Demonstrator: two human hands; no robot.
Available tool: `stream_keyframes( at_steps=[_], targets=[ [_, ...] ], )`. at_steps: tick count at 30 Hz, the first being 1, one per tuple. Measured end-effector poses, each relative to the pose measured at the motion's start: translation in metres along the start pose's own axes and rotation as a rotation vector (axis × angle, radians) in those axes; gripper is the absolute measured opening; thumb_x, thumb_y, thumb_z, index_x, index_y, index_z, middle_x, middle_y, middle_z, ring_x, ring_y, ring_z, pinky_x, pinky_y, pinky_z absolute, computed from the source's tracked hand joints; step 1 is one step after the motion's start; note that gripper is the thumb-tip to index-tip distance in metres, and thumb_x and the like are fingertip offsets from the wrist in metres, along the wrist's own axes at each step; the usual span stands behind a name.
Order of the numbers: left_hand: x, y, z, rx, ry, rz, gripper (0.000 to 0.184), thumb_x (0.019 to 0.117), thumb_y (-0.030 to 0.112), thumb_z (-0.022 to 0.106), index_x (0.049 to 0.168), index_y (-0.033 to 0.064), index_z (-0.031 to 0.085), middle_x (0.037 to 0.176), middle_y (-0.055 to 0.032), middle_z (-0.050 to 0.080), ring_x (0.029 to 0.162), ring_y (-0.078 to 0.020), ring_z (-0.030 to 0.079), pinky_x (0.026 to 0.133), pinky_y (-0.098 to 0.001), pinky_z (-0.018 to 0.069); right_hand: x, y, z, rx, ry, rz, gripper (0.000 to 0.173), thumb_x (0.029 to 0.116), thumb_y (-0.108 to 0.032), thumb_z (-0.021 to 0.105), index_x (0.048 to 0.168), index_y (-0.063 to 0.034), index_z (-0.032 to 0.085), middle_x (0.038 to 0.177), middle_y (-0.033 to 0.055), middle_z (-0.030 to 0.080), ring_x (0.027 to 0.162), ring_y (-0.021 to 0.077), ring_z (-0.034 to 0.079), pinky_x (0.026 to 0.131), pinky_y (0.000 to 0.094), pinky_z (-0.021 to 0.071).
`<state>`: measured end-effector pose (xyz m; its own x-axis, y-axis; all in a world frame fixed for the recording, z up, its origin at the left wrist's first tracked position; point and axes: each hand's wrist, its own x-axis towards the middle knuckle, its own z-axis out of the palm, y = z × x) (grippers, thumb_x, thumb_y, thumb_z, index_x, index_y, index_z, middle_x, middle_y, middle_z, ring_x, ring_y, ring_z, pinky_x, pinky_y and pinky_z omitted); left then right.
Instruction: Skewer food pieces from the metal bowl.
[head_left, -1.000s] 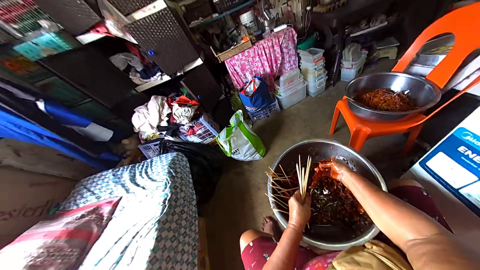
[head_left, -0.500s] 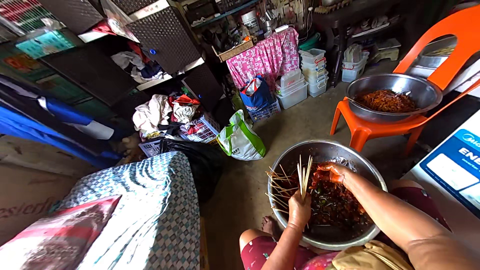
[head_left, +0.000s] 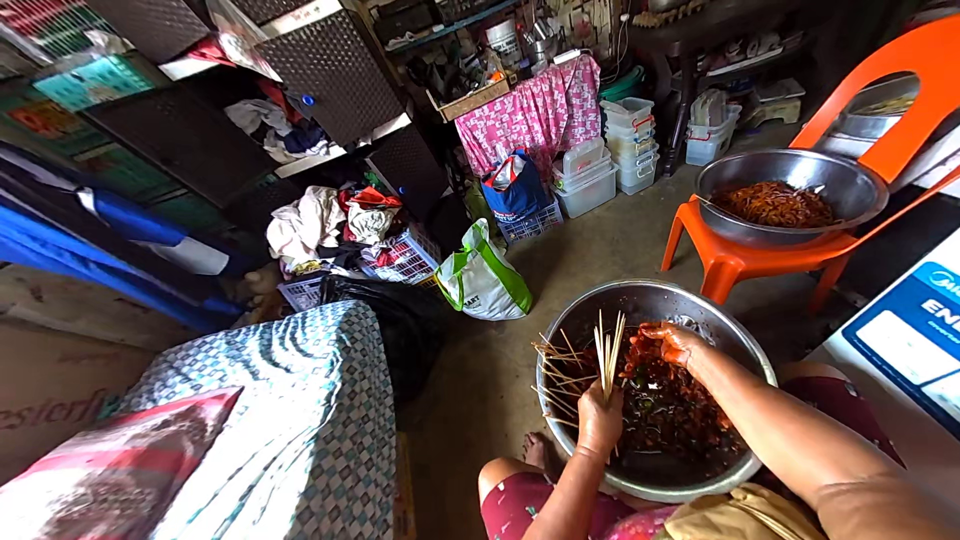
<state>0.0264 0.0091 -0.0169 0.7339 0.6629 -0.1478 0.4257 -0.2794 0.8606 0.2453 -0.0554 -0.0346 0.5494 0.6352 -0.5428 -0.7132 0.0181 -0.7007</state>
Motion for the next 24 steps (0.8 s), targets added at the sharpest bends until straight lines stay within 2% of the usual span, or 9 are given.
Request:
stream_keyframes(
  at_steps=[4, 9, 12, 21, 24],
  targets=[
    [-0.002, 0.001, 0.0, 0.008, 0.004, 0.002, 0.016, 0.0996, 0.014, 0.062, 0.103, -0.0003, 0.068, 0.079, -0.008, 0.062, 0.072, -0.0177, 0.06, 0.073, -0.0394, 0.0514, 0.0, 0.005, 0.002, 0.003, -0.01, 0.009, 0.013, 0.104, 0.0, 0.047, 0.116, 0.0011, 0.052, 0.087, 0.0111, 0.062, 0.072, 0.0201, 0.065, 0.069, 0.0347, 0.0594],
    [-0.002, 0.001, 0.001, 0.018, 0.007, -0.005, 0.017, 0.1003, 0.015, 0.061, 0.104, -0.0001, 0.068, 0.081, -0.0088, 0.063, 0.074, -0.0185, 0.061, 0.074, -0.0398, 0.052, -0.004, 0.006, 0.007, -0.087, -0.013, -0.004, 0.018, 0.1038, 0.001, 0.049, 0.121, 0.0035, 0.05, 0.09, 0.0119, 0.061, 0.073, 0.019, 0.065, 0.071, 0.0343, 0.0595],
    [-0.003, 0.002, 0.0, 0.02, 0.008, -0.017, 0.016, 0.1002, 0.014, 0.06, 0.104, -0.0001, 0.067, 0.081, -0.0092, 0.063, 0.074, -0.0188, 0.061, 0.075, -0.0403, 0.0522, -0.004, 0.008, 0.008, -0.131, -0.009, -0.019, 0.016, 0.1023, 0.001, 0.052, 0.118, 0.0037, 0.052, 0.089, 0.0113, 0.062, 0.073, 0.019, 0.065, 0.07, 0.0347, 0.0592],
    [-0.001, 0.001, 0.001, 0.042, 0.005, -0.014, 0.019, 0.1011, 0.015, 0.058, 0.107, -0.0013, 0.067, 0.084, -0.0116, 0.065, 0.077, -0.0216, 0.063, 0.077, -0.043, 0.0533, -0.004, 0.008, 0.006, -0.159, -0.082, 0.001, 0.012, 0.1034, 0.002, 0.049, 0.115, 0.0016, 0.052, 0.086, 0.0094, 0.062, 0.073, 0.0191, 0.065, 0.072, 0.036, 0.0595],
    [-0.002, 0.002, 0.0, 0.039, 0.02, -0.031, 0.018, 0.1008, 0.016, 0.06, 0.103, -0.0003, 0.068, 0.08, -0.0102, 0.063, 0.074, -0.0209, 0.061, 0.075, -0.0426, 0.0521, 0.001, 0.011, 0.003, -0.156, -0.095, 0.016, 0.011, 0.1035, 0.002, 0.047, 0.114, 0.0012, 0.052, 0.085, 0.0093, 0.062, 0.073, 0.0196, 0.065, 0.072, 0.0368, 0.0597]
  ],
)
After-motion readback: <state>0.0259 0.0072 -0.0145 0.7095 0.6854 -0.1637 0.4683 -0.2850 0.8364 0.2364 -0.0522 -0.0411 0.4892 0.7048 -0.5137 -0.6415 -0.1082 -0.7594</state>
